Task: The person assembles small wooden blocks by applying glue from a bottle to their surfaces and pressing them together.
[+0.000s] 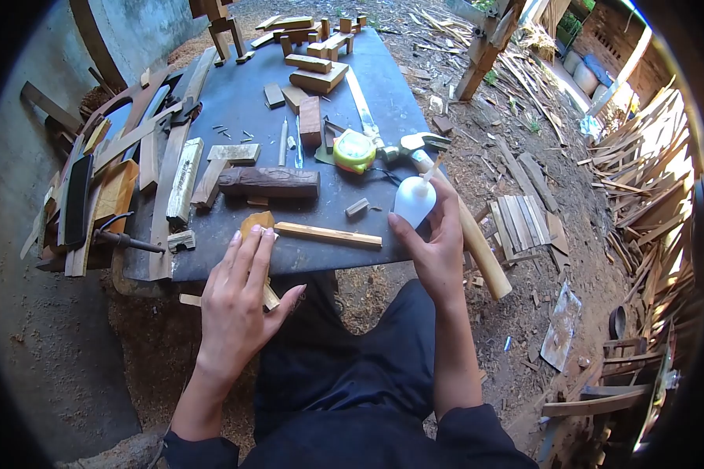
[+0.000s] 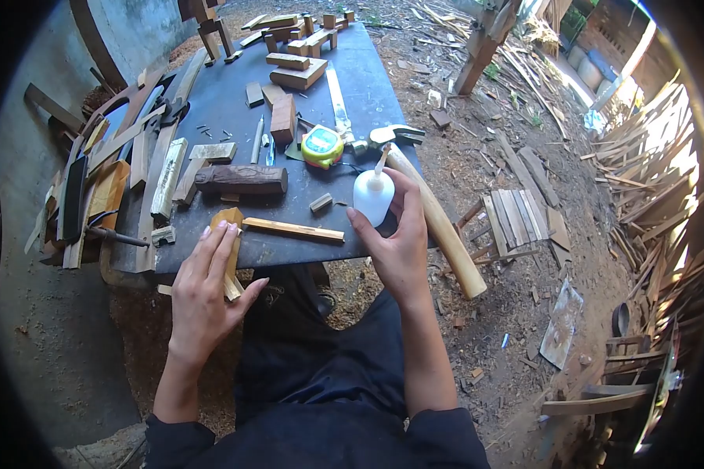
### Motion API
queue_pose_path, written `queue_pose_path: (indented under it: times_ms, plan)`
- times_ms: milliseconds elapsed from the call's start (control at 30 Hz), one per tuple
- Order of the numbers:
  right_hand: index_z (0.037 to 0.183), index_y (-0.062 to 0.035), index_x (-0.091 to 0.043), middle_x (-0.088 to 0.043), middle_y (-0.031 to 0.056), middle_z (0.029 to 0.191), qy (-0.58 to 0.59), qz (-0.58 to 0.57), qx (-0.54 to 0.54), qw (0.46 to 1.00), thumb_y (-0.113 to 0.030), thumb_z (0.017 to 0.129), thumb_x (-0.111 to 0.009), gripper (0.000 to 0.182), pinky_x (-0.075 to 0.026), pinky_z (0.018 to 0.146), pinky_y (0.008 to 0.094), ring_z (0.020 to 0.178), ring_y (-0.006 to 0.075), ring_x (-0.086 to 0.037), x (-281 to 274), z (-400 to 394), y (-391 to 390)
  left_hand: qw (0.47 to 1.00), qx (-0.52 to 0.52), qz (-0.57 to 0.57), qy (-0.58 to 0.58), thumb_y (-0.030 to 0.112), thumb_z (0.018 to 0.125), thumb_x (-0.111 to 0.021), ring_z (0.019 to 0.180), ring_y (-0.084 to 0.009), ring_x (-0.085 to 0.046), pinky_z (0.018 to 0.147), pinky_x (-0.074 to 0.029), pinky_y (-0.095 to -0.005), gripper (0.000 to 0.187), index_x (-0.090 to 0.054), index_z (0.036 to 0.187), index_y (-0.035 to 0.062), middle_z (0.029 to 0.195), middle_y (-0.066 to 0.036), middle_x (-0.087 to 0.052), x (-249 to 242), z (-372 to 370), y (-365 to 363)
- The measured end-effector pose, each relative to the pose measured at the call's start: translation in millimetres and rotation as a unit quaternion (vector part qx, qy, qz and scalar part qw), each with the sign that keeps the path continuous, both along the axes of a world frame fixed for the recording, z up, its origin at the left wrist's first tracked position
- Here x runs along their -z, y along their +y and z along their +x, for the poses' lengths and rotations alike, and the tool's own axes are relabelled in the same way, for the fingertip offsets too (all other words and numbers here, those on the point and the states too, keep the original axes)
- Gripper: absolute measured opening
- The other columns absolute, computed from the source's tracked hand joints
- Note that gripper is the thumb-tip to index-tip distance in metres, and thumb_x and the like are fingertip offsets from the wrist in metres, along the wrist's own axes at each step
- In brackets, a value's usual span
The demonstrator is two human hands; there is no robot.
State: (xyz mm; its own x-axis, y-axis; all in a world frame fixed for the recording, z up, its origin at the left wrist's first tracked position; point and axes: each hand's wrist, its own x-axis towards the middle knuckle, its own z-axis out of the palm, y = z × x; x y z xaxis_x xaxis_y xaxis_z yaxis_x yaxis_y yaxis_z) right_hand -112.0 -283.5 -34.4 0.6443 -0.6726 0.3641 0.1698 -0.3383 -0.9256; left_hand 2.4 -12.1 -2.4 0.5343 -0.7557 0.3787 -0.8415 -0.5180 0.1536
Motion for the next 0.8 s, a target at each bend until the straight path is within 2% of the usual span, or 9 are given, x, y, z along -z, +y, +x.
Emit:
queue_pose_path:
  times_ms: [167, 567, 667, 800]
  plan:
    - [0.147, -0.0019, -0.050, -0.067, 0.0132, 0.132, 0.001, -0.005, 0.001, 1.000, -0.011, 0.091, -0.087, 0.067, -0.053, 0.108, 0.0387, 0.122, 0.0218, -0.068, 0.9, 0.2, -0.3, 1.000, 0.005, 0.007, -0.019, 0.044, 0.092, -0.083, 0.142, -0.0408, -0.058, 0.112, -0.051, -0.0479, 0.082, -0.053, 0.157, 0.0029, 0.153, -0.019, -0.059, 0.6, 0.8, 0.6]
    - [0.146, -0.0017, -0.050, -0.067, 0.0135, 0.132, -0.012, 0.005, -0.005, 1.000, -0.011, 0.092, -0.087, 0.066, -0.053, 0.108, 0.0386, 0.122, 0.0218, -0.068, 1.3, 0.2, 0.4, 1.000, 0.006, 0.002, -0.020, 0.040, 0.092, -0.083, 0.141, -0.0406, -0.059, 0.112, -0.051, -0.0477, 0.079, -0.053, 0.156, 0.0033, 0.154, -0.019, -0.058, 0.8, 0.4, 0.3]
    - [0.146, -0.0015, -0.050, -0.067, 0.0134, 0.131, -0.011, -0.003, -0.004, 1.000, -0.011, 0.092, -0.087, 0.066, -0.053, 0.108, 0.0387, 0.122, 0.0218, -0.068, 2.1, 0.3, -0.6, 1.000, 0.002, -0.005, 0.001, 0.039, 0.090, -0.086, 0.143, -0.0413, -0.057, 0.117, -0.049, -0.0504, 0.083, -0.052, 0.158, 0.0034, 0.155, -0.018, -0.058, 1.6, 0.1, 0.1]
    - [0.146, -0.0014, -0.051, -0.067, 0.0134, 0.131, -0.003, -0.007, -0.007, 1.000, -0.011, 0.092, -0.087, 0.066, -0.053, 0.108, 0.0387, 0.122, 0.0217, -0.068, -0.3, -0.5, -0.2, 1.000, 0.006, 0.001, -0.019, 0.039, 0.093, -0.083, 0.141, -0.0409, -0.059, 0.112, -0.051, -0.0478, 0.079, -0.053, 0.156, 0.0031, 0.155, -0.019, -0.058, 2.0, 0.6, 0.5]
